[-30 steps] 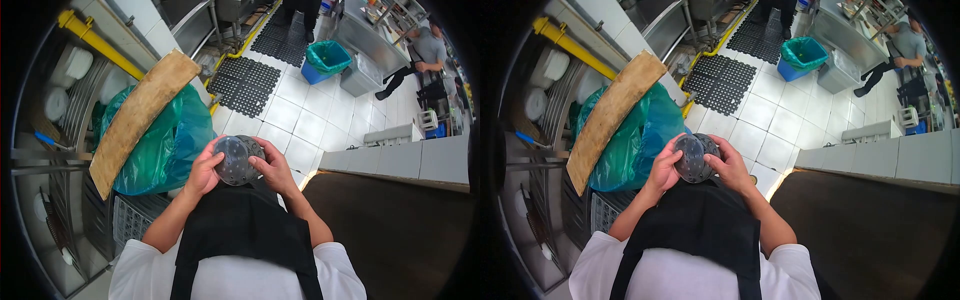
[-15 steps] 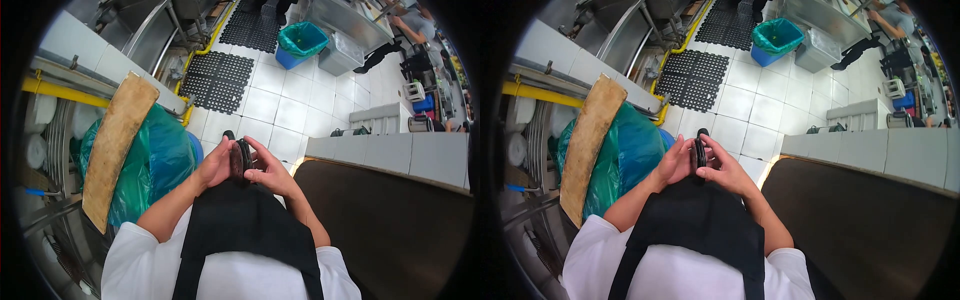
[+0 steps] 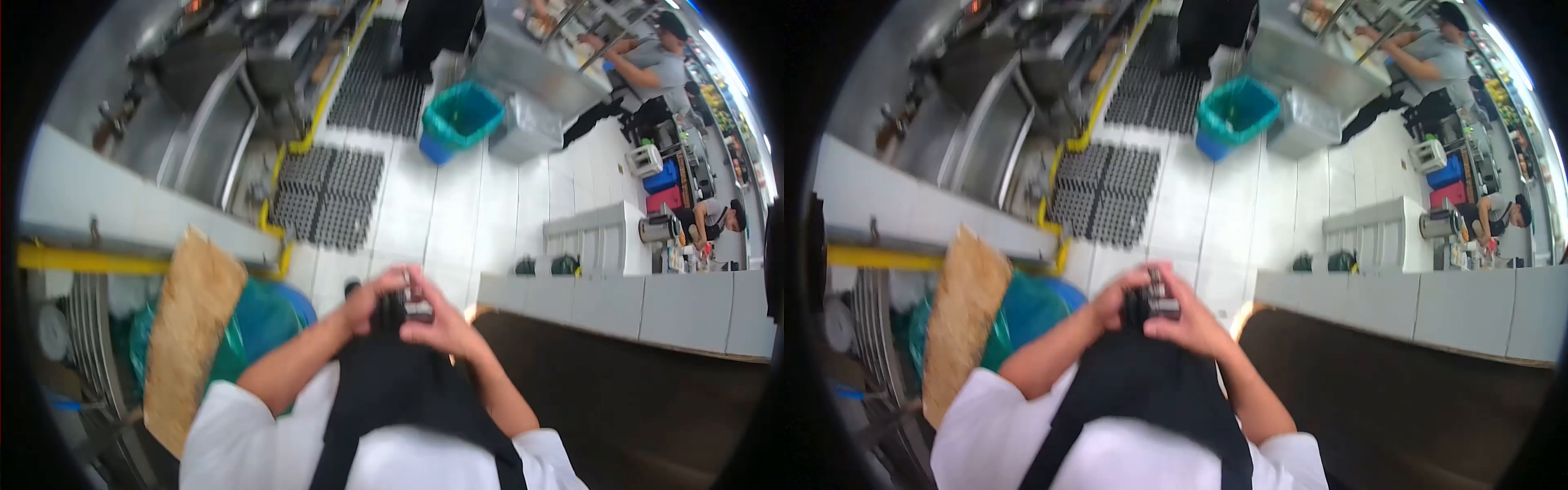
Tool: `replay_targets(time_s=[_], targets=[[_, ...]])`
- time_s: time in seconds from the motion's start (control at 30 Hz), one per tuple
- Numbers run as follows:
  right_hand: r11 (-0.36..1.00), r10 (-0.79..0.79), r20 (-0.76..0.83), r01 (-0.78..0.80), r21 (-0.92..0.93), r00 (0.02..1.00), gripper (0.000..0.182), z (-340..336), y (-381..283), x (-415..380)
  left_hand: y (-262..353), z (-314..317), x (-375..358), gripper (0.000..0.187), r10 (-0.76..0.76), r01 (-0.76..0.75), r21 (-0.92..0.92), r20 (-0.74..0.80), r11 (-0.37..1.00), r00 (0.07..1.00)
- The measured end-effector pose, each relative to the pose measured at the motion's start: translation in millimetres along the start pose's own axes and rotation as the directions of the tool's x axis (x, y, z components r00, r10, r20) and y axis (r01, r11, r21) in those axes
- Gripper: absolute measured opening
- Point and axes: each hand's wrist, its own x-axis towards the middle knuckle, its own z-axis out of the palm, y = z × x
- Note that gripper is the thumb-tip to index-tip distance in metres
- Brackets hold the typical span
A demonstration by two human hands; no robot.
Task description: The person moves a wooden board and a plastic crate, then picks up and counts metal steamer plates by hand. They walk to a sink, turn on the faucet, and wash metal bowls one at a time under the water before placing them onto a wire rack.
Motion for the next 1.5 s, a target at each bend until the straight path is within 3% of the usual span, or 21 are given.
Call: replay_targets(time_s=[0.03, 0.07, 0.1, 0.23, 0.37, 0.43, 0.5, 0.6, 0.7, 0.77, 0.8, 0.9, 1.1, 1.13, 1.17, 1.2, 1.23, 1.3, 1.37, 1.43, 1.5], targets=[[0.986, -0.071, 0.033, 0.075, -0.151, 0.997, 0.104, -8, 16, 5, 3, -2, 6, 0.053, 0.006, -0.004, 0.205, -0.012, 0.979, 1.000], [0.994, -0.078, 0.027, 0.079, -0.070, 0.997, 0.110, -9, 15, 9, 6, 2, 11, 0.056, 0.013, 0.001, 0.343, -0.038, 0.939, 0.999], [0.995, -0.074, 0.041, 0.071, 0.074, 0.996, 0.112, -12, 15, 13, 1, -10, 22, 0.064, -0.020, 0.033, 0.386, -0.038, 0.922, 0.999], [0.947, -0.191, 0.015, 0.180, 0.266, 0.982, 0.110, -27, 28, 31, 24, 17, 34, 0.063, -0.072, 0.095, 0.447, -0.069, 0.889, 0.995], [0.909, -0.333, 0.073, 0.300, 0.288, 0.940, 0.114, -68, -12, 26, 60, 62, 18, 0.055, 0.056, -0.059, 0.264, 0.018, 0.963, 0.998], [0.881, -0.349, 0.083, 0.297, 0.368, 0.933, 0.120, -80, -20, 24, 49, 66, 24, 0.059, 0.141, -0.132, 0.326, -0.003, 0.936, 0.990], [0.952, -0.232, 0.157, 0.190, 0.241, 0.960, 0.123, -76, -23, 31, 32, 56, 44, 0.063, 0.129, -0.065, 0.507, -0.092, 0.860, 0.987], [0.966, -0.207, 0.192, 0.169, 0.197, 0.959, 0.121, -89, -29, 38, 39, 59, 48, 0.065, 0.112, -0.063, 0.375, -0.108, 0.925, 0.988], [0.921, -0.298, 0.193, 0.229, 0.316, 0.935, 0.119, -94, -41, 32, 39, 73, 38, 0.066, 0.220, -0.218, 0.305, 0.031, 0.927, 0.975], [0.954, -0.298, 0.232, 0.293, 0.058, 0.926, 0.118, -89, -28, 42, 28, 69, 51, 0.064, 0.262, -0.174, 0.442, -0.146, 0.880, 0.954], [0.965, -0.263, 0.242, 0.249, 0.086, 0.934, 0.117, -91, -24, 45, 27, 67, 55, 0.062, 0.195, -0.131, 0.364, -0.143, 0.922, 0.970], [0.931, -0.358, 0.206, 0.332, 0.150, 0.911, 0.116, -99, -24, 41, 25, 64, 50, 0.062, 0.268, -0.262, 0.261, 0.012, 0.929, 0.963], [0.965, -0.230, 0.331, 0.170, 0.201, 0.915, 0.104, -97, -17, 48, 20, 51, 55, 0.070, 0.245, -0.157, 0.482, -0.126, 0.862, 0.961], [0.967, -0.121, 0.374, 0.024, 0.255, 0.920, 0.096, -99, -22, 44, 20, 53, 51, 0.071, 0.248, -0.156, 0.535, -0.102, 0.830, 0.963], [0.969, -0.120, 0.382, 0.024, 0.245, 0.916, 0.096, -99, -21, 44, 20, 53, 48, 0.072, 0.249, -0.157, 0.586, -0.079, 0.795, 0.965], [0.961, -0.142, 0.358, 0.043, 0.272, 0.923, 0.096, -97, -17, 44, 17, 34, 57, 0.078, 0.326, -0.218, 0.736, -0.005, 0.641, 0.945], [0.952, -0.164, 0.335, 0.061, 0.299, 0.928, 0.096, -96, -15, 45, 20, 38, 55, 0.078, 0.341, -0.230, 0.731, -0.004, 0.642, 0.940], [0.957, -0.192, 0.311, 0.108, 0.268, 0.931, 0.099, -93, -17, 50, 26, 47, 53, 0.080, 0.207, -0.045, 0.710, -0.144, 0.703, 0.968], [0.952, -0.262, 0.234, 0.210, 0.224, 0.936, 0.105, -88, -23, 52, 35, 55, 46, 0.077, 0.177, -0.057, 0.615, -0.135, 0.786, 0.975], [0.943, -0.272, 0.220, 0.213, 0.256, 0.937, 0.111, -94, -44, 41, 47, 79, 23, 0.075, 0.225, -0.232, 0.424, 0.067, 0.876, 0.972], [0.873, -0.454, 0.264, 0.364, 0.326, 0.851, 0.107, -100, -58, 34, 51, 88, 14, 0.077, 0.286, -0.316, 0.373, 0.136, 0.872, 0.949]])
